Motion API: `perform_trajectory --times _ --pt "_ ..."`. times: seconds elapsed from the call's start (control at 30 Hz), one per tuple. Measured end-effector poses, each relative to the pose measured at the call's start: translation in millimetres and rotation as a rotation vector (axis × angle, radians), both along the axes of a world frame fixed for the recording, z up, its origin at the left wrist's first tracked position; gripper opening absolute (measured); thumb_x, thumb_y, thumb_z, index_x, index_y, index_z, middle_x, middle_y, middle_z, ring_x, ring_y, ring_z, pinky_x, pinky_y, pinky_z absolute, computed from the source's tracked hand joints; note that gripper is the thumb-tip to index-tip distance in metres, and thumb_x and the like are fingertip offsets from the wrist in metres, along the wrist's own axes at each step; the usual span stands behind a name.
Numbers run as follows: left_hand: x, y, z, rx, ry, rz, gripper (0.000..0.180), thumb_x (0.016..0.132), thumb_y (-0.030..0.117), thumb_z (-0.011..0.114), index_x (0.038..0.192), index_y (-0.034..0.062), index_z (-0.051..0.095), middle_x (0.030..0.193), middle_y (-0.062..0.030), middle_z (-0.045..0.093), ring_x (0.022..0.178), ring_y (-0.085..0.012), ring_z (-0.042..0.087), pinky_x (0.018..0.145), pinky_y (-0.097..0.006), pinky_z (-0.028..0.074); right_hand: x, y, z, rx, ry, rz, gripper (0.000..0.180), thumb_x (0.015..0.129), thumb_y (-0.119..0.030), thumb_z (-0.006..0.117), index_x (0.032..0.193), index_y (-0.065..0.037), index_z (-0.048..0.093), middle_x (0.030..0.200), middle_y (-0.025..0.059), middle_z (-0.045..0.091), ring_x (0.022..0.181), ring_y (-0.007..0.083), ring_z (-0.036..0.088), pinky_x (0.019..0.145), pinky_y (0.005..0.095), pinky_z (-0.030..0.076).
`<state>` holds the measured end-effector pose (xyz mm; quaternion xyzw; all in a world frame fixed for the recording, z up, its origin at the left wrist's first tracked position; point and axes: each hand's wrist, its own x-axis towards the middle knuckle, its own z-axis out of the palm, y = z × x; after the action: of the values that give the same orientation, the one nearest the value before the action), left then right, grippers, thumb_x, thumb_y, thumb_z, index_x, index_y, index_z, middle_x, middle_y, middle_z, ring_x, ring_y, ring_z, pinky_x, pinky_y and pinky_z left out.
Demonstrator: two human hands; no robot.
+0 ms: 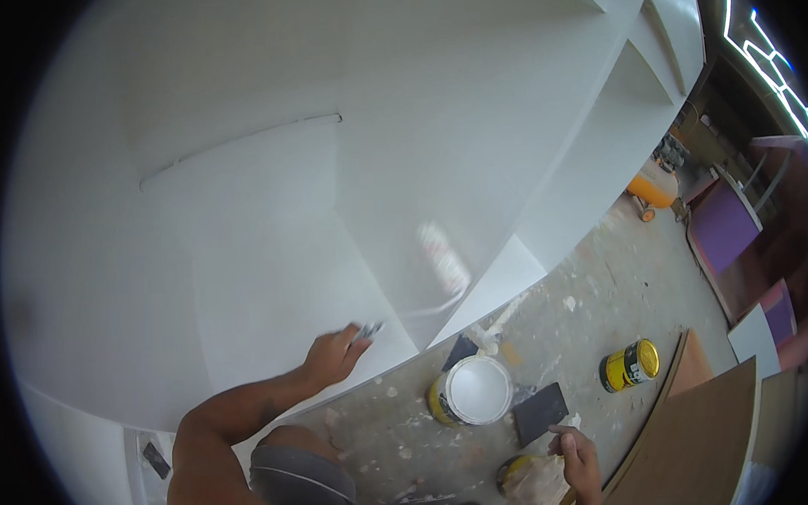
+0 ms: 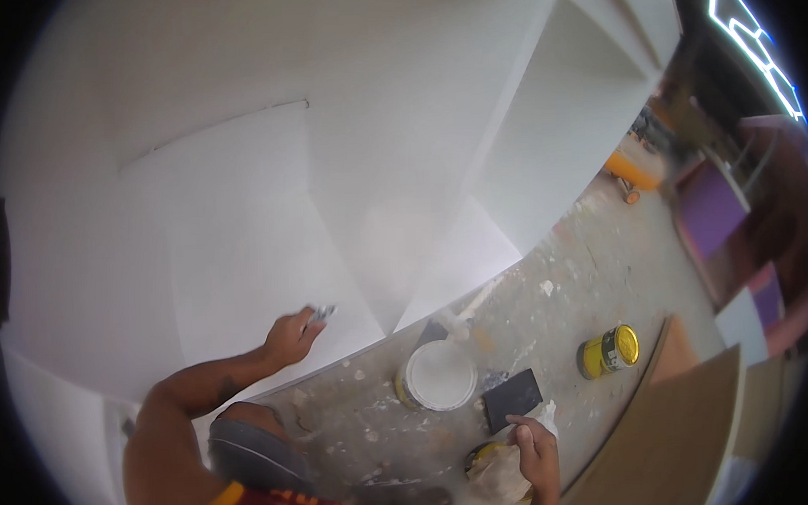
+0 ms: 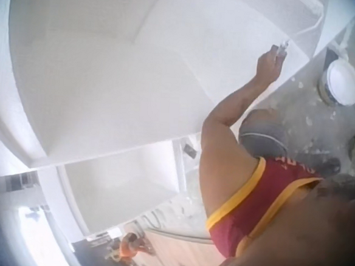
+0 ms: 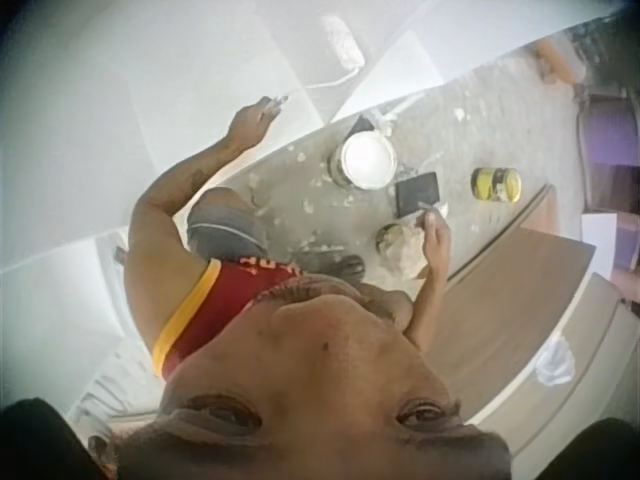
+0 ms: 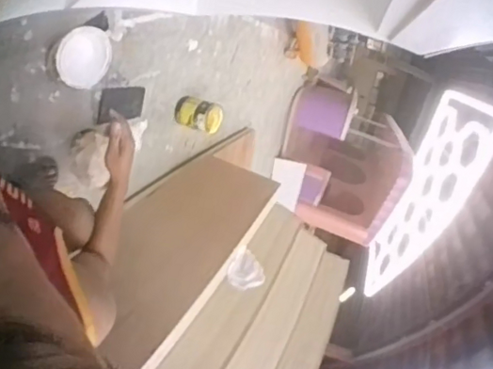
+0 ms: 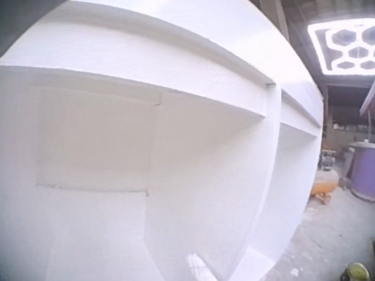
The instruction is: Painting the interior and shelves of a large wooden cabinet or storage unit using a white paint roller.
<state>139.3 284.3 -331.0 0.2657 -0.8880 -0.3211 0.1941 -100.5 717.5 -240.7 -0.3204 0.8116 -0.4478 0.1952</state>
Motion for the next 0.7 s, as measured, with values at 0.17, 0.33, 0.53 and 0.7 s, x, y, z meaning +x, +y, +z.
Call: perform_trajectory --times 0.17,0.33,0.53,0.7 --pt "-79 -5 190 -0.094 0.299 -0.039 0.038 0.103 0.039 0.053 0.112 0.0021 0.054 0.074 -0.0237 0.064 0.072 -0.0462 0.065 0.061 -0.051 0.048 1 -23 10 0.031 0.060 0.076 0.046 0.106 -0.036 0.048 0.113 0.004 0.069 0.078 0.0100 0.066 0.075 0.0164 0.063 0.074 0.0308 0.050" --pt "-87 11 196 -0.017 0.273 -0.032 0.037 0.104 0.038 0.052 0.107 0.0009 0.053 0.073 -0.0241 0.064 0.073 -0.0466 0.065 0.062 -0.052 0.048 -1 -26 14 0.030 0.066 0.110 0.048 0.107 -0.038 0.048 0.114 0.006 0.068 0.082 0.0094 0.065 0.077 0.0162 0.063 0.073 0.0298 0.050" --pt "-5 13 -12 -0.020 -0.086 -0.025 0.040 0.104 0.043 0.049 0.108 0.0031 0.055 0.076 -0.0240 0.067 0.077 -0.0474 0.066 0.068 -0.055 0.050 7 -37 -10 0.111 -0.022 0.287 0.039 0.104 -0.032 0.053 0.118 0.001 0.067 0.097 0.0161 0.070 0.090 0.0279 0.068 0.085 0.0366 0.053" --pt "62 11 -82 0.160 -0.325 0.052 0.047 0.105 0.049 0.040 0.109 0.0048 0.055 0.075 -0.0240 0.067 0.078 -0.0486 0.066 0.071 -0.058 0.050 35 -78 -4 0.337 0.035 0.635 0.034 0.101 -0.030 0.056 0.119 -0.004 0.068 0.111 0.0184 0.070 0.106 0.0374 0.066 0.094 0.0417 0.051"
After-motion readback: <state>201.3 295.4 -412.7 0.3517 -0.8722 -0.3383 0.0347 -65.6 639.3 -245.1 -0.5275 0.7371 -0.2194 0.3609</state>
